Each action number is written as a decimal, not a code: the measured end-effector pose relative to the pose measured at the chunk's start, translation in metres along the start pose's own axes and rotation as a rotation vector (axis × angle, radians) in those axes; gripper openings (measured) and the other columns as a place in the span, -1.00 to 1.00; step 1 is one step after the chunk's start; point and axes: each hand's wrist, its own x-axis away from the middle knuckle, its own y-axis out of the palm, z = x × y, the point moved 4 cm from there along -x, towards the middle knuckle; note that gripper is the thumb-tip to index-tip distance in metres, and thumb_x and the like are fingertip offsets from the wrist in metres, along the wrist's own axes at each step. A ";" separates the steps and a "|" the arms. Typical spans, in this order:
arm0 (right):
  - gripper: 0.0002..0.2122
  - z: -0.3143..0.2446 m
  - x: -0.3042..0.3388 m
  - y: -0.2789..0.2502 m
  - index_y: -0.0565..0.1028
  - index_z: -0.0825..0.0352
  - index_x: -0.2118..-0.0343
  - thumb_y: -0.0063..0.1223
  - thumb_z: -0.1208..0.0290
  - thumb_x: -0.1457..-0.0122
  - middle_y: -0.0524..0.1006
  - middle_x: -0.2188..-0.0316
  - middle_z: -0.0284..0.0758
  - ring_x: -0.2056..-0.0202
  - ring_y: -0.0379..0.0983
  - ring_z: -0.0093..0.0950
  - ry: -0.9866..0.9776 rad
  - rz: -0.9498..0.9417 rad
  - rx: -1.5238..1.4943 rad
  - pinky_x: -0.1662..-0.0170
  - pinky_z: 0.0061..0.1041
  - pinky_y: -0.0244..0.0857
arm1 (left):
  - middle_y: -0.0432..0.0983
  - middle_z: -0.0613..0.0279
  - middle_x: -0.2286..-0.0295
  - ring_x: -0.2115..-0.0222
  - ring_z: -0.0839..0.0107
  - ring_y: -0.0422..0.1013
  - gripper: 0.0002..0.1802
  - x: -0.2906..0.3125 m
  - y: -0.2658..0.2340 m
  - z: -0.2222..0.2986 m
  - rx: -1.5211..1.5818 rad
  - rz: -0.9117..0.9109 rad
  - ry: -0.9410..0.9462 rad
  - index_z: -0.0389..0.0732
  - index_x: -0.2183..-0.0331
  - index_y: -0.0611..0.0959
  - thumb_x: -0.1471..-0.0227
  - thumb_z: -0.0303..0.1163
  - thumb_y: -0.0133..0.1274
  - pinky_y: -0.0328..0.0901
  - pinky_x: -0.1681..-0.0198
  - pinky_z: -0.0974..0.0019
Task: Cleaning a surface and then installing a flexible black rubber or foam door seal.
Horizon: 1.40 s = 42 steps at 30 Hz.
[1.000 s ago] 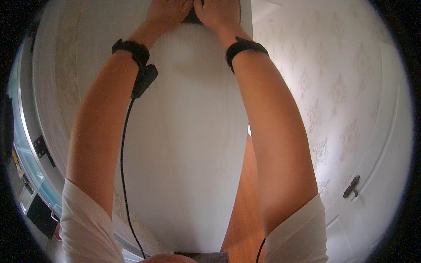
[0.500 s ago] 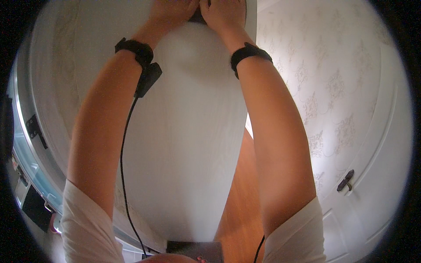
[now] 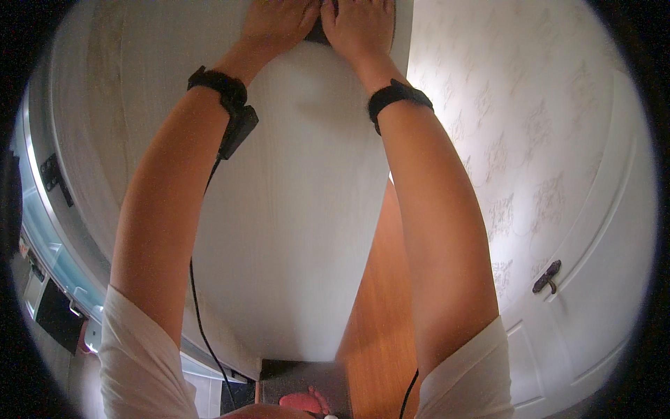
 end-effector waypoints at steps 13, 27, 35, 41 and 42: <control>-0.57 -0.015 0.036 -0.013 0.21 0.31 -0.02 -0.22 0.31 -0.05 0.14 -0.07 -0.20 -0.10 -0.02 -0.19 -0.005 -0.011 -0.049 -0.16 -0.24 -0.20 | 0.20 0.11 0.03 -0.02 0.14 0.07 -0.51 0.033 -0.011 0.023 0.030 -0.025 -0.081 -0.23 0.04 0.33 0.07 -0.30 -0.20 -0.09 -0.08 0.07; -0.55 -0.020 0.083 -0.027 0.19 0.32 -0.03 -0.21 0.34 -0.03 0.11 -0.08 -0.19 -0.10 -0.04 -0.17 -0.005 -0.076 -0.080 -0.15 -0.21 -0.20 | 0.19 0.09 0.03 -0.02 0.09 0.07 -0.50 0.067 -0.021 0.055 0.038 -0.069 -0.081 -0.23 0.04 0.32 0.08 -0.29 -0.20 -0.06 -0.06 0.02; -0.54 -0.024 0.093 -0.027 0.22 0.32 -0.01 -0.16 0.34 0.02 0.13 -0.07 -0.19 -0.10 -0.03 -0.15 -0.020 -0.096 -0.096 -0.14 -0.19 -0.18 | 0.19 0.10 0.02 -0.03 0.11 0.06 -0.49 0.080 -0.023 0.060 -0.016 -0.162 -0.082 -0.23 0.04 0.32 0.06 -0.25 -0.21 -0.07 -0.06 0.02; -0.55 -0.025 0.101 -0.030 0.23 0.31 0.00 -0.16 0.35 0.02 0.14 -0.07 -0.19 -0.10 -0.03 -0.15 -0.044 -0.088 -0.112 -0.14 -0.17 -0.15 | 0.20 0.10 0.03 -0.01 0.10 0.08 -0.49 0.087 -0.026 0.066 -0.021 -0.154 -0.091 -0.22 0.04 0.32 0.05 -0.23 -0.22 -0.04 -0.05 0.03; -0.55 -0.025 0.102 -0.030 0.23 0.31 0.00 -0.16 0.35 0.02 0.14 -0.07 -0.19 -0.10 -0.03 -0.15 -0.040 -0.089 -0.111 -0.14 -0.17 -0.15 | 0.21 0.09 0.04 0.00 0.09 0.09 -0.49 0.088 -0.027 0.067 -0.014 -0.137 -0.099 -0.23 0.04 0.32 0.05 -0.23 -0.23 -0.02 -0.05 0.03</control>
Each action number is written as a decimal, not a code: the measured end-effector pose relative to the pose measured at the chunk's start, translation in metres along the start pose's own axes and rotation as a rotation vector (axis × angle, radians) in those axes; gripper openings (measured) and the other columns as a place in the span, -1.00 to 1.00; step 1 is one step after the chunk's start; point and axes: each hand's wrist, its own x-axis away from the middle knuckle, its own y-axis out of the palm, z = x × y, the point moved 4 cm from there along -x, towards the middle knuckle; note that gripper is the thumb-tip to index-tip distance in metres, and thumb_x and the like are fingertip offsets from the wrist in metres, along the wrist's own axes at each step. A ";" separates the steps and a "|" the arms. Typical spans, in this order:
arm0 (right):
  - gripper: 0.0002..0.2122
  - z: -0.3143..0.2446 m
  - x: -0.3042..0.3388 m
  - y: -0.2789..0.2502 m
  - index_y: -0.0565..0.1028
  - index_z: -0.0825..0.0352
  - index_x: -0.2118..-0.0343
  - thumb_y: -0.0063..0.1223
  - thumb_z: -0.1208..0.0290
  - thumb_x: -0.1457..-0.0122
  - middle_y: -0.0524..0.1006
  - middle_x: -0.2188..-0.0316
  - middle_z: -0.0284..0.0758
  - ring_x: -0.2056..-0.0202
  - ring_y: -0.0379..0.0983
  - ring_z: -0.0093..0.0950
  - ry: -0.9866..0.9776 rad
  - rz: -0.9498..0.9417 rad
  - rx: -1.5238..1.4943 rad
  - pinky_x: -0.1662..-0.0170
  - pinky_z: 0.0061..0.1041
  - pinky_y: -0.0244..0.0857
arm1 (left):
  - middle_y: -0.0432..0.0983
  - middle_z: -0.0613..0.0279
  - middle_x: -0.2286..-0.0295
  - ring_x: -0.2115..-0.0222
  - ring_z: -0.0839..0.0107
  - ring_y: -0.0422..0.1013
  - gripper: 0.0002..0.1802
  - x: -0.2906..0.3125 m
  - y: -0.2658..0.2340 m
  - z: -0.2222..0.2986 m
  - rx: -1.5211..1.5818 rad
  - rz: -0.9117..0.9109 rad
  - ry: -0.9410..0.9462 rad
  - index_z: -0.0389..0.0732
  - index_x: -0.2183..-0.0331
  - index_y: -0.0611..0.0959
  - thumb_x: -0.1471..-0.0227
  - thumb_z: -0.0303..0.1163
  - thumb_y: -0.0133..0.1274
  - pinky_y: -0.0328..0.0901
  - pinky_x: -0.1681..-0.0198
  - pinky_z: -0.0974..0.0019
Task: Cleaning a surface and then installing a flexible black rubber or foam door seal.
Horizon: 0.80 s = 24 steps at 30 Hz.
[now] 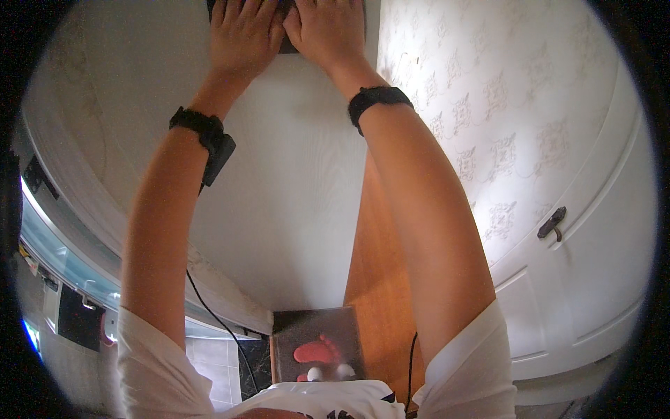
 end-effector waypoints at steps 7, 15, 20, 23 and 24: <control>-0.55 0.000 0.007 -0.002 0.23 0.29 0.00 -0.15 0.35 0.03 0.14 -0.07 -0.20 -0.10 -0.03 -0.15 0.007 -0.026 -0.022 -0.14 -0.16 -0.15 | 0.22 0.08 0.05 0.01 0.08 0.11 -0.48 0.005 -0.001 0.006 -0.017 -0.005 0.000 -0.23 0.04 0.32 0.05 -0.21 -0.24 0.00 -0.04 0.02; -0.55 0.001 0.011 -0.001 0.24 0.29 0.00 -0.15 0.34 0.02 0.14 -0.06 -0.20 -0.10 -0.02 -0.16 0.001 -0.043 -0.011 -0.14 -0.19 -0.14 | 0.19 0.11 0.02 -0.01 0.09 0.08 -0.48 0.007 0.001 0.008 -0.031 -0.044 -0.016 -0.22 0.03 0.32 0.04 -0.18 -0.25 -0.03 -0.06 0.02; -0.54 0.000 0.011 -0.006 0.24 0.28 0.01 -0.13 0.36 0.04 0.15 -0.06 -0.20 -0.08 -0.01 -0.16 -0.001 -0.023 -0.031 -0.13 -0.19 -0.12 | 0.20 0.11 0.03 0.00 0.09 0.10 -0.48 0.008 -0.002 0.011 -0.034 -0.035 -0.017 -0.21 0.03 0.32 0.04 -0.18 -0.25 -0.02 -0.05 0.01; -0.54 -0.002 0.014 -0.007 0.25 0.29 0.01 -0.13 0.37 0.06 0.16 -0.05 -0.20 -0.08 0.00 -0.16 -0.004 -0.020 -0.033 -0.12 -0.18 -0.11 | 0.21 0.10 0.03 0.00 0.08 0.11 -0.48 0.010 -0.003 0.011 -0.037 -0.031 -0.012 -0.21 0.04 0.33 0.03 -0.17 -0.26 0.00 -0.04 0.01; -0.54 -0.002 0.015 -0.007 0.25 0.29 0.01 -0.13 0.37 0.06 0.16 -0.05 -0.20 -0.08 0.00 -0.16 -0.002 -0.021 -0.036 -0.12 -0.18 -0.11 | 0.22 0.10 0.04 0.01 0.08 0.12 -0.49 0.012 -0.003 0.012 -0.036 -0.029 -0.013 -0.21 0.04 0.34 0.03 -0.17 -0.26 0.01 -0.03 0.01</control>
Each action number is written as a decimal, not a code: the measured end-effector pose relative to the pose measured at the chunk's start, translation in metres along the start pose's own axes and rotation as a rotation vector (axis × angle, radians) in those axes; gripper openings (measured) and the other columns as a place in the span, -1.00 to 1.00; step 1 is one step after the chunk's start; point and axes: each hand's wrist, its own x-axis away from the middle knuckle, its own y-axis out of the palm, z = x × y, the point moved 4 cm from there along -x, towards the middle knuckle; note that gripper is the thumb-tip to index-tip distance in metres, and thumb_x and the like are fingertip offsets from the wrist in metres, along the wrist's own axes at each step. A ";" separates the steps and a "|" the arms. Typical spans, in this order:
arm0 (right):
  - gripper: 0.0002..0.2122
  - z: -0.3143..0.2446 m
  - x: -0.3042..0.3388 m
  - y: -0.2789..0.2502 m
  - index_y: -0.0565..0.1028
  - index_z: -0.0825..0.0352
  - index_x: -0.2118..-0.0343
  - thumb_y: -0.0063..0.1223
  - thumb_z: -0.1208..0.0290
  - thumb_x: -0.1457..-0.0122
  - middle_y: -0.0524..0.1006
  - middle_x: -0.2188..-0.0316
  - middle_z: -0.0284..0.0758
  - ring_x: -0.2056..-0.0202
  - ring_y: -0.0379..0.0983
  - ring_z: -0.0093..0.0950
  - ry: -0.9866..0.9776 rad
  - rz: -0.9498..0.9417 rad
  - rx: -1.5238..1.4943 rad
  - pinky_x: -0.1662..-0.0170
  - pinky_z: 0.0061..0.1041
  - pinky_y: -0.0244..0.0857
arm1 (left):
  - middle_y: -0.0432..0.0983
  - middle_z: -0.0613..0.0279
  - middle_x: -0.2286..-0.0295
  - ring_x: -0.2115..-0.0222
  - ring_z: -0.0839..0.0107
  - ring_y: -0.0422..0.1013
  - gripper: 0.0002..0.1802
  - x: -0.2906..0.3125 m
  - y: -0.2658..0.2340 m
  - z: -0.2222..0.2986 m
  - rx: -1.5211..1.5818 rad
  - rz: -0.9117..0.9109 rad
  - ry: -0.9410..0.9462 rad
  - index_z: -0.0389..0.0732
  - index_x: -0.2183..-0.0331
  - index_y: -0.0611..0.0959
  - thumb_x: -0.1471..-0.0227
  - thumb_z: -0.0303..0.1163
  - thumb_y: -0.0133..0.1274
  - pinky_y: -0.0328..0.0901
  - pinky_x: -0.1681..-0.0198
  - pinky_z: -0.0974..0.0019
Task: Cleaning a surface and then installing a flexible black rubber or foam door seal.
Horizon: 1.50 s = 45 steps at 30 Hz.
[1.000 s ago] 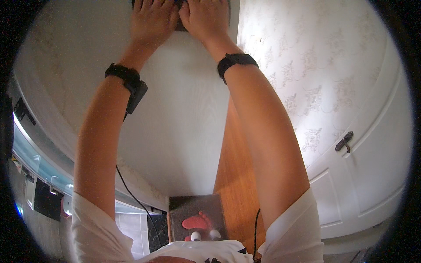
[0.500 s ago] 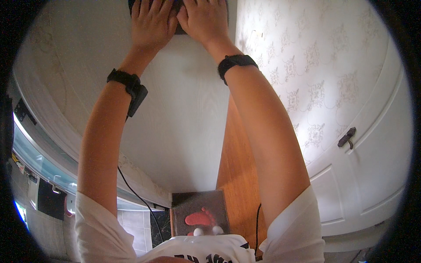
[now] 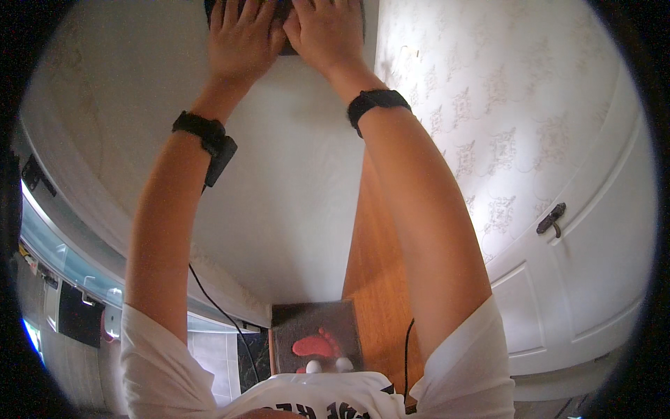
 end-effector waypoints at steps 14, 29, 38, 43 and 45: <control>-0.56 -0.012 0.041 0.002 0.27 0.35 0.04 -0.15 0.37 0.05 0.15 -0.05 -0.14 -0.08 -0.02 -0.10 0.009 -0.101 -0.001 -0.11 -0.11 -0.15 | 0.22 0.09 0.07 0.08 0.05 0.13 -0.45 0.039 0.005 0.013 0.097 -0.088 0.038 -0.19 0.06 0.36 0.04 -0.07 -0.27 0.02 0.02 -0.05; -0.58 -0.018 0.117 0.013 0.37 0.15 0.15 0.05 0.31 0.20 0.22 0.05 -0.35 -0.01 0.07 -0.19 -0.032 -0.046 0.002 -0.02 -0.08 0.00 | 0.32 0.47 0.21 0.20 0.31 0.23 -0.59 0.107 0.008 0.043 0.023 -0.089 0.047 0.09 0.18 0.45 0.14 -0.08 -0.02 0.14 0.17 0.12; -0.72 -0.029 0.200 0.006 0.43 0.13 0.26 0.01 0.28 0.12 0.29 0.12 -0.46 0.11 0.14 -0.35 -0.049 -0.054 -0.026 0.03 -0.23 0.04 | 0.34 0.55 0.34 0.32 0.44 0.26 -0.68 0.166 -0.004 0.087 0.083 -0.099 0.040 0.10 0.31 0.46 0.23 -0.13 0.01 0.12 0.24 0.24; -0.73 -0.035 0.222 0.001 0.42 0.13 0.32 0.01 0.24 0.16 0.30 0.19 -0.49 0.19 0.16 -0.41 -0.088 -0.099 -0.083 0.14 -0.27 0.06 | 0.35 0.56 0.38 0.35 0.45 0.27 -0.74 0.189 -0.005 0.100 0.126 -0.148 0.032 0.11 0.37 0.48 0.22 -0.13 0.01 0.11 0.25 0.23; -0.72 -0.034 0.226 -0.001 0.41 0.14 0.36 -0.01 0.20 0.21 0.33 0.24 -0.50 0.24 0.19 -0.45 -0.119 -0.122 -0.110 0.21 -0.32 0.06 | 0.35 0.55 0.40 0.36 0.44 0.27 -0.78 0.196 -0.004 0.104 0.130 -0.133 0.016 0.10 0.41 0.47 0.23 -0.12 0.01 0.11 0.25 0.21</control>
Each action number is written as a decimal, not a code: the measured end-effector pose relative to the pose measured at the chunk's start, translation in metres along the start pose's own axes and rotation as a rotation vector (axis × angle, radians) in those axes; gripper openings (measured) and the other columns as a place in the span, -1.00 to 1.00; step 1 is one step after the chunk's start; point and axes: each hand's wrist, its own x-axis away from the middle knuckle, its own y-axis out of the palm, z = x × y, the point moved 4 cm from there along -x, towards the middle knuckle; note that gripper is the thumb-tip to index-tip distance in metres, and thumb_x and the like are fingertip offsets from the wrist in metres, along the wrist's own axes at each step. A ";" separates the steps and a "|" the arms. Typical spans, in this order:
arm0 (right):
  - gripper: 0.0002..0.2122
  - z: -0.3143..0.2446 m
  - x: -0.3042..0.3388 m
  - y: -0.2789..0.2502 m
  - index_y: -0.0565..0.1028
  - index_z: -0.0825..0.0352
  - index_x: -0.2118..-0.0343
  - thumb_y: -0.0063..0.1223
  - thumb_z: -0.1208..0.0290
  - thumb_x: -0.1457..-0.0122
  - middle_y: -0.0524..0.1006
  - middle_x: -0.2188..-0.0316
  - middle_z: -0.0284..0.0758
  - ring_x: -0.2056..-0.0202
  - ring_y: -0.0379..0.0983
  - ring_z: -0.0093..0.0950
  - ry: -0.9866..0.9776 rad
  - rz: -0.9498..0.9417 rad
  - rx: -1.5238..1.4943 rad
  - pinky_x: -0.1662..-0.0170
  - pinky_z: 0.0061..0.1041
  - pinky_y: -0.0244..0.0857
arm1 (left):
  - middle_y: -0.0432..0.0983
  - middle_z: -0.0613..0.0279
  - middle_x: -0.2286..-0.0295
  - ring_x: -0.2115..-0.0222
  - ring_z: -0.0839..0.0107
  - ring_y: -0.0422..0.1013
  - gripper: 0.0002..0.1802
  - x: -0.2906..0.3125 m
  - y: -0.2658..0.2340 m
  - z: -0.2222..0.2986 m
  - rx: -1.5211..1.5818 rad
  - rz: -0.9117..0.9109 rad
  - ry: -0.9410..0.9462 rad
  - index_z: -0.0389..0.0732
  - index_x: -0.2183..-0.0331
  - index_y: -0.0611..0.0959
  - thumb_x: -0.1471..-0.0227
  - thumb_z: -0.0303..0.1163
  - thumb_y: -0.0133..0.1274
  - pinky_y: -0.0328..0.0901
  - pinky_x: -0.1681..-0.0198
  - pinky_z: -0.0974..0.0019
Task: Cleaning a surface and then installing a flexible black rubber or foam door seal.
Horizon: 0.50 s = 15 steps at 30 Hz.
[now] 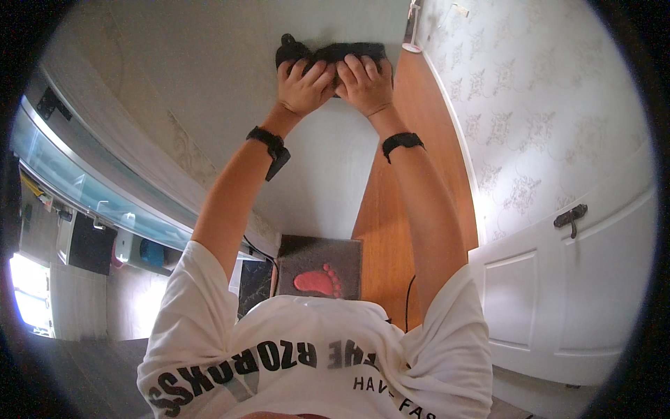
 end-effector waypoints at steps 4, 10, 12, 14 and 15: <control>-0.70 0.003 0.003 0.002 0.41 0.13 0.38 -0.06 0.11 0.20 0.34 0.31 -0.50 0.28 0.20 -0.50 -0.059 -0.052 -0.065 0.24 -0.32 0.08 | 0.35 0.55 0.41 0.38 0.44 0.26 -0.79 0.011 0.005 0.009 -0.008 0.027 -0.022 0.09 0.45 0.45 0.23 -0.11 0.02 0.10 0.26 0.21; -0.81 -0.011 -0.005 -0.002 0.38 0.15 0.51 -0.12 0.19 0.18 0.34 0.48 -0.50 0.43 0.22 -0.52 -0.126 -0.119 -0.188 0.35 -0.40 0.05 | 0.35 0.48 0.44 0.41 0.37 0.23 -0.79 0.029 0.000 0.012 0.033 -0.090 -0.051 0.07 0.50 0.46 0.27 -0.09 0.03 0.06 0.31 0.19; -0.86 -0.015 -0.010 -0.006 0.34 0.17 0.63 -0.16 0.24 0.17 0.32 0.58 -0.47 0.51 0.22 -0.51 -0.137 -0.032 -0.231 0.43 -0.45 0.02 | 0.35 0.48 0.45 0.43 0.38 0.24 -0.78 0.033 -0.003 0.017 0.046 -0.167 -0.087 0.05 0.50 0.45 0.26 -0.09 0.02 0.07 0.31 0.19; -0.87 -0.016 -0.008 -0.005 0.33 0.18 0.67 -0.15 0.26 0.17 0.32 0.63 -0.45 0.52 0.23 -0.49 -0.150 -0.081 -0.272 0.44 -0.46 0.02 | 0.36 0.41 0.46 0.45 0.37 0.25 -0.73 0.032 -0.008 0.022 0.152 -0.182 -0.152 -0.03 0.48 0.46 0.30 -0.12 0.01 0.10 0.32 0.21; -0.86 -0.008 -0.003 -0.008 0.31 0.18 0.71 -0.13 0.26 0.19 0.31 0.65 -0.44 0.52 0.23 -0.48 -0.150 -0.089 -0.292 0.44 -0.47 0.02 | 0.38 0.35 0.45 0.45 0.35 0.27 -0.70 0.025 -0.006 0.032 0.247 -0.185 -0.181 -0.07 0.46 0.48 0.33 -0.14 0.02 0.12 0.32 0.22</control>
